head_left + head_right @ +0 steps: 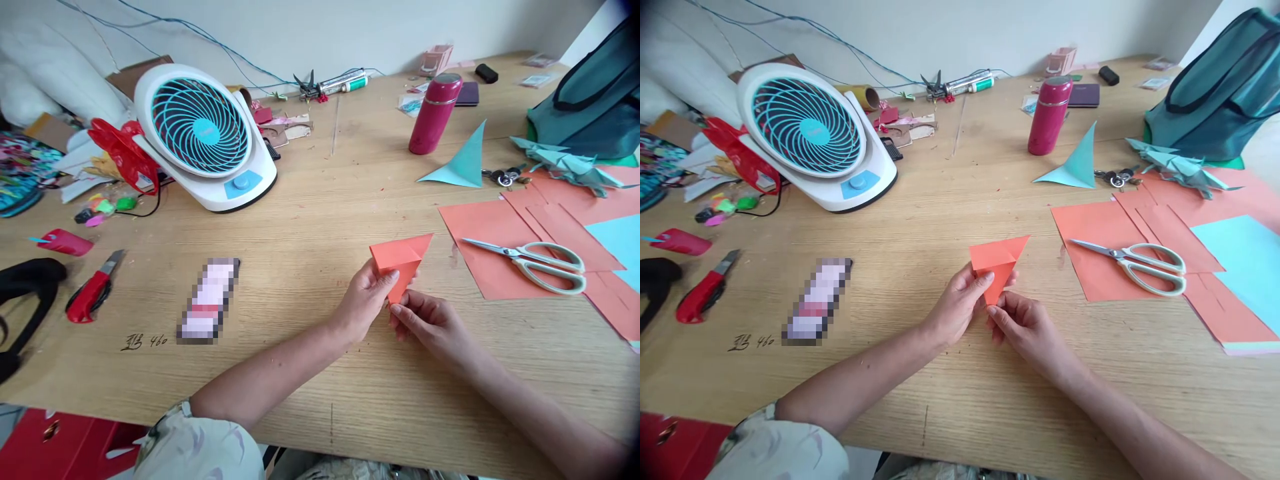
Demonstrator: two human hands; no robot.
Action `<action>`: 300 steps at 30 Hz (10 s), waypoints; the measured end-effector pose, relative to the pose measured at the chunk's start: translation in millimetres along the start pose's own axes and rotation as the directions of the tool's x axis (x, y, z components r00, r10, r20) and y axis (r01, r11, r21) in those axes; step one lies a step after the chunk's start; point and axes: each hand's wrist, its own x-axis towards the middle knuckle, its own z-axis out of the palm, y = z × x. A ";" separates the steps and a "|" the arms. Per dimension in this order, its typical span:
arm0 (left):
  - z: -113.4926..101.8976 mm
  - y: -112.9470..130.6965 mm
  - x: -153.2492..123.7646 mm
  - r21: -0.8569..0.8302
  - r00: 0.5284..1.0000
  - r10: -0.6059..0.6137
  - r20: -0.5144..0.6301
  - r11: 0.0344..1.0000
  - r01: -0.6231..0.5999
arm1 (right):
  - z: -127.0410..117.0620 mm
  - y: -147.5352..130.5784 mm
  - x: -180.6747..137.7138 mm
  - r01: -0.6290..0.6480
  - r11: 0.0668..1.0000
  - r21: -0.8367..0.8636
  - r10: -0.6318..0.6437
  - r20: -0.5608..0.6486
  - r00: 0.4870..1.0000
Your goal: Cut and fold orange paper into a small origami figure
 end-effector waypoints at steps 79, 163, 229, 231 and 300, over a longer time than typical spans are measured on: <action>-24.4 -7.8 11.2 0.294 0.998 -0.035 -0.061 0.955 0.051 | -10.9 8.2 6.2 0.002 0.995 -0.100 -0.021 -0.186 0.982; -15.4 4.2 6.1 0.238 0.979 0.031 -0.199 0.971 0.017 | -4.6 14.9 5.8 0.153 0.951 -0.270 -0.213 -0.209 0.955; -0.5 33.0 -19.9 0.686 0.692 0.614 0.380 0.315 -0.656 | -1.4 0.1 3.7 0.190 0.961 -0.202 -0.229 -0.189 0.955; -1.2 31.5 -19.3 0.671 0.734 0.583 0.349 0.391 -0.630 | -0.5 -1.4 3.0 0.178 0.968 -0.177 -0.210 -0.184 0.960; -29.7 24.4 14.5 -0.020 0.967 -0.085 -0.242 0.996 0.083 | -2.4 12.2 11.8 0.230 0.969 -0.091 -0.243 -0.176 0.954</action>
